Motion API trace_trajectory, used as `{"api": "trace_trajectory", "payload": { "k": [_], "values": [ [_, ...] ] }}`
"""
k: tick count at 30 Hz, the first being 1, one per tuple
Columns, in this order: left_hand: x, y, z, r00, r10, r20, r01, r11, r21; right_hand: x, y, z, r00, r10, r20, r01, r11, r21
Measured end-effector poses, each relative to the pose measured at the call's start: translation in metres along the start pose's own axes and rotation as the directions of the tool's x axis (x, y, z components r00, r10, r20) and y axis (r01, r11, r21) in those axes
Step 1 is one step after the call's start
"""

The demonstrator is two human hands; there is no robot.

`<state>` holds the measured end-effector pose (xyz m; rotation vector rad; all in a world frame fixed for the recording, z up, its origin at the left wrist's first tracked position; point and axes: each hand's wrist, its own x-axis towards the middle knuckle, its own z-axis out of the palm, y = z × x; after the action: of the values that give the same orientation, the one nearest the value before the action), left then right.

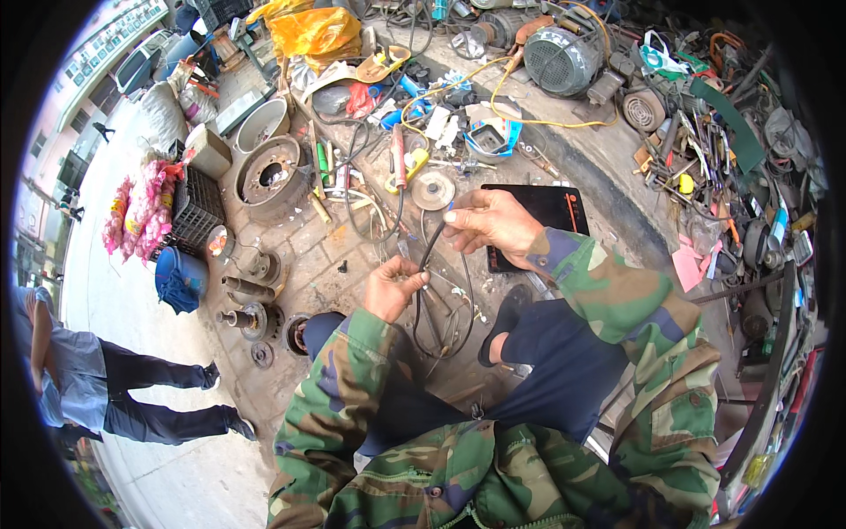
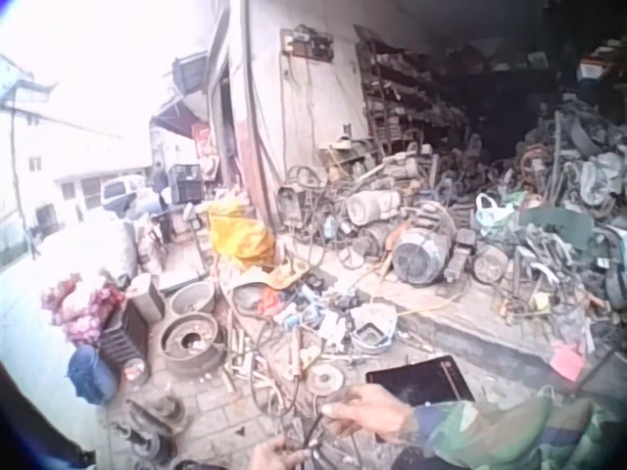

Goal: The person sits on the floor and uses a screwdriver to open a small white plastic component, then manipulates wires and a blue connector attached to it. The person repeatedly pries and adjusts the component while handling the wires.

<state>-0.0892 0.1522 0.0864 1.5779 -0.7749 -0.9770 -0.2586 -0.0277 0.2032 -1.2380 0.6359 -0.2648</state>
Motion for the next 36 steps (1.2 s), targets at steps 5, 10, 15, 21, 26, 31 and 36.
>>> {"api": "trace_trajectory", "payload": {
  "k": [5, 10, 15, 21, 26, 31, 36],
  "values": [
    [-0.001, 0.024, 0.003, 0.997, 0.026, 0.070, -0.023, 0.999, -0.049, -0.003, 0.016, -0.001, 1.000, 0.004, 0.012, -0.004, 1.000, 0.017],
    [0.040, 0.053, 0.009, 0.977, 0.129, 0.167, -0.097, 0.978, -0.186, 0.018, 0.028, -0.003, 0.999, -0.031, 0.007, 0.032, 0.996, -0.079],
    [0.071, 0.050, 0.009, 0.979, 0.079, 0.187, -0.048, 0.986, -0.161, 0.036, 0.028, -0.013, 0.999, -0.041, -0.024, 0.036, 0.985, -0.167],
    [0.076, 0.035, -0.001, 0.990, 0.012, 0.141, 0.018, 0.978, -0.208, 0.044, 0.028, -0.019, 0.984, -0.170, -0.055, 0.130, 0.892, -0.433],
    [0.075, 0.035, -0.003, 0.994, 0.083, 0.074, -0.065, 0.973, -0.221, 0.046, 0.024, -0.011, 0.971, -0.234, -0.044, 0.163, 0.789, -0.593],
    [0.071, 0.037, -0.005, 0.990, 0.118, 0.080, -0.099, 0.973, -0.207, 0.045, 0.021, -0.001, 0.942, -0.335, 0.004, 0.252, 0.702, -0.666],
    [0.070, 0.035, -0.007, 0.984, 0.156, 0.090, -0.138, 0.973, -0.182, 0.046, 0.019, 0.004, 0.943, -0.331, 0.030, 0.262, 0.685, -0.680]
  ]
}}
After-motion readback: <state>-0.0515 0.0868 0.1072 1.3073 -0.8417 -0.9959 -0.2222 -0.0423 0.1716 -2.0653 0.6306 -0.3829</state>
